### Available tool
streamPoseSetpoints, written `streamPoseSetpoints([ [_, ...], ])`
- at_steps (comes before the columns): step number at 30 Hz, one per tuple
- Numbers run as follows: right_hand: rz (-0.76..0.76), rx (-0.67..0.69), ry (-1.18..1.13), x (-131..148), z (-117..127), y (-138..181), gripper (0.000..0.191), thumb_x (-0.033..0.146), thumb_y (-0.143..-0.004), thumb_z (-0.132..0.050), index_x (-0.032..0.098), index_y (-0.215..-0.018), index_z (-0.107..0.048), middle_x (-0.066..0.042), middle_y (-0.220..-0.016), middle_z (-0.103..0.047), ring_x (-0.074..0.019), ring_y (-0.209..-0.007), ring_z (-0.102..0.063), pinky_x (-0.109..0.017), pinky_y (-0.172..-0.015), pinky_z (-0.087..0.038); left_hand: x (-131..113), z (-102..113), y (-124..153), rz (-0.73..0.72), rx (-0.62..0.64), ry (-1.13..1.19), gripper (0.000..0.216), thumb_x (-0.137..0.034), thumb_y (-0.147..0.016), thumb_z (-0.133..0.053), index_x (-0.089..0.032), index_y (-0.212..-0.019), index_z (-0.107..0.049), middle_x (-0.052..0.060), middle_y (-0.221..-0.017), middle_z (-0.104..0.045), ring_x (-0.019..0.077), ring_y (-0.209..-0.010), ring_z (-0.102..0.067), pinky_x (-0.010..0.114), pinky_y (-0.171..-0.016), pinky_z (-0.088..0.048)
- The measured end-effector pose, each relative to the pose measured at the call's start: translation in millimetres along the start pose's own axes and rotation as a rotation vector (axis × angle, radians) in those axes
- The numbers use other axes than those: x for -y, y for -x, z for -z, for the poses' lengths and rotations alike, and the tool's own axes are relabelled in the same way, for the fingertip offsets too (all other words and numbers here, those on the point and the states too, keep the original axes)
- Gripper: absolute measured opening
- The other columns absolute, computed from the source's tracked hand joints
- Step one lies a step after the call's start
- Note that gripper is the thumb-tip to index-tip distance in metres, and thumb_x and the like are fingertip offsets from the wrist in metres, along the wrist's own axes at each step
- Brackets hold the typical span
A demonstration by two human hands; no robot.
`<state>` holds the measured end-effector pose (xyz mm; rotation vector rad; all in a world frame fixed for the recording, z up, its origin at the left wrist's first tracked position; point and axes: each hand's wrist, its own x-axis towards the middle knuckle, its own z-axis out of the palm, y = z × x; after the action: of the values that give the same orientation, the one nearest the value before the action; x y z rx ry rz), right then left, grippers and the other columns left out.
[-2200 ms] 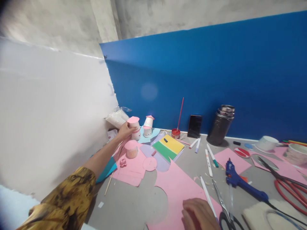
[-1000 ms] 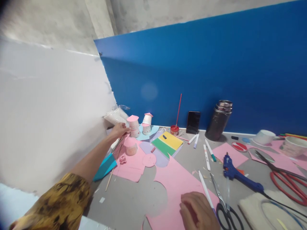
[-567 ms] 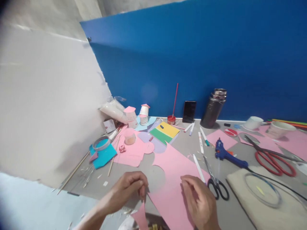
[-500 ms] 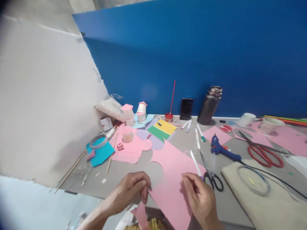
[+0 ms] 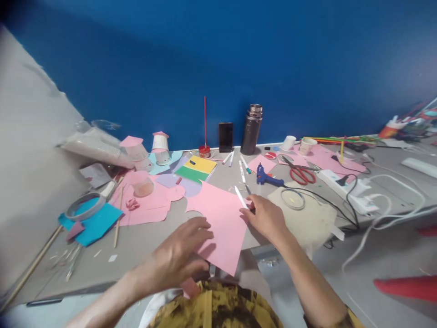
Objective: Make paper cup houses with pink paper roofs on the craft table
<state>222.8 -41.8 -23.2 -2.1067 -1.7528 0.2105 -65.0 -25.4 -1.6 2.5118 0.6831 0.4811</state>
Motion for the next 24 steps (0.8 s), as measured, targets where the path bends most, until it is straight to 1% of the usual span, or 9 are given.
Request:
streamPoseSetpoints([
  [1,-0.017,0.016,0.054,3.9,-3.2,-1.5,0.027,0.038,-0.090,-0.070,0.023,-0.112,-0.069,-0.004,-0.099,-0.079,-0.0228,-0.087,-0.072,-0.028,-0.067,-0.043,-2.7,-11.5,2.5,-0.036,0.000,-0.063,0.041,-0.027,-0.083,-0.076,-0.026,-0.122,-0.063,0.014,-0.137,-0.062,0.0355,-0.136,-0.051,0.052,-0.109,-0.045],
  [3,-0.044,0.050,0.106,10.9,-7.2,-5.3,0.025,0.034,-0.092,-0.068,0.023,-0.114,-0.069,-0.005,-0.104,-0.079,-0.0242,-0.093,-0.073,-0.028,-0.070,-0.042,-6.6,-33.2,6.2,-0.081,0.029,-0.174,0.046,-0.019,-0.079,-0.077,-0.022,-0.121,-0.060,0.015,-0.137,-0.060,0.0377,-0.141,-0.045,0.057,-0.113,-0.041],
  [5,-0.080,0.074,0.111,15.1,-9.1,-9.9,0.023,0.027,-0.094,-0.064,0.022,-0.116,-0.068,-0.006,-0.104,-0.080,-0.0245,-0.094,-0.073,-0.029,-0.072,-0.042,-7.0,-49.8,7.5,-0.103,0.000,-0.245,0.038,-0.010,-0.080,-0.071,-0.021,-0.115,-0.060,0.014,-0.129,-0.063,0.0357,-0.136,-0.051,0.055,-0.110,-0.045],
  [8,-0.117,0.081,0.094,16.1,-11.8,-15.5,0.023,0.024,-0.093,-0.063,0.020,-0.115,-0.069,-0.009,-0.102,-0.080,-0.0262,-0.093,-0.074,-0.031,-0.072,-0.042,-1.7,-62.6,7.3,-0.133,-0.114,-0.270,0.026,-0.005,-0.086,-0.059,-0.021,-0.107,-0.061,0.012,-0.118,-0.067,0.0303,-0.123,-0.060,0.050,-0.104,-0.050],
  [12,-0.130,0.058,0.029,13.7,-17.1,-18.9,0.023,0.023,-0.089,-0.066,0.019,-0.111,-0.071,-0.011,-0.101,-0.079,-0.0280,-0.092,-0.073,-0.031,-0.072,-0.041,7.8,-66.2,7.6,-0.184,-0.261,-0.226,0.026,-0.004,-0.091,-0.051,-0.022,-0.106,-0.063,0.010,-0.116,-0.071,0.0281,-0.118,-0.064,0.049,-0.101,-0.052],
  [17,-0.152,-0.022,-0.186,5.8,-9.7,-30.4,0.023,0.020,-0.085,-0.063,0.016,-0.105,-0.072,-0.009,-0.085,-0.074,-0.0250,-0.082,-0.069,-0.031,-0.072,-0.041,16.7,-64.3,13.3,-0.241,-0.330,-0.170,0.031,-0.006,-0.091,-0.054,-0.021,-0.116,-0.063,0.013,-0.118,-0.072,0.0300,-0.122,-0.064,0.048,-0.099,-0.057],
  [20,-0.145,-0.041,-0.413,-0.8,2.9,-44.6,0.027,0.031,-0.085,-0.059,0.016,-0.104,-0.072,-0.005,-0.081,-0.071,-0.0206,-0.075,-0.064,-0.029,-0.068,-0.042,22.0,-61.5,23.2,-0.225,-0.449,-0.135,0.030,-0.008,-0.092,-0.052,-0.022,-0.116,-0.062,0.016,-0.121,-0.070,0.0318,-0.130,-0.059,0.049,-0.099,-0.057],
  [22,-0.129,0.013,-0.591,-2.4,9.7,-54.2,0.033,0.043,-0.086,-0.056,0.016,-0.097,-0.072,-0.002,-0.071,-0.065,-0.0169,-0.062,-0.058,-0.027,-0.058,-0.040,26.2,-58.5,31.7,-0.174,-0.520,-0.117,0.027,-0.007,-0.091,-0.049,-0.023,-0.106,-0.064,0.015,-0.122,-0.069,0.0321,-0.133,-0.056,0.050,-0.098,-0.057],
  [24,-0.115,0.096,-0.757,-0.4,12.7,-61.3,0.038,0.051,-0.082,-0.055,0.016,-0.087,-0.070,0.000,-0.063,-0.058,-0.0137,-0.052,-0.050,-0.026,-0.049,-0.036,31.1,-53.4,39.4,-0.119,-0.548,-0.116,0.024,-0.006,-0.089,-0.048,-0.023,-0.095,-0.063,0.013,-0.122,-0.069,0.0320,-0.135,-0.054,0.048,-0.096,-0.058],
])
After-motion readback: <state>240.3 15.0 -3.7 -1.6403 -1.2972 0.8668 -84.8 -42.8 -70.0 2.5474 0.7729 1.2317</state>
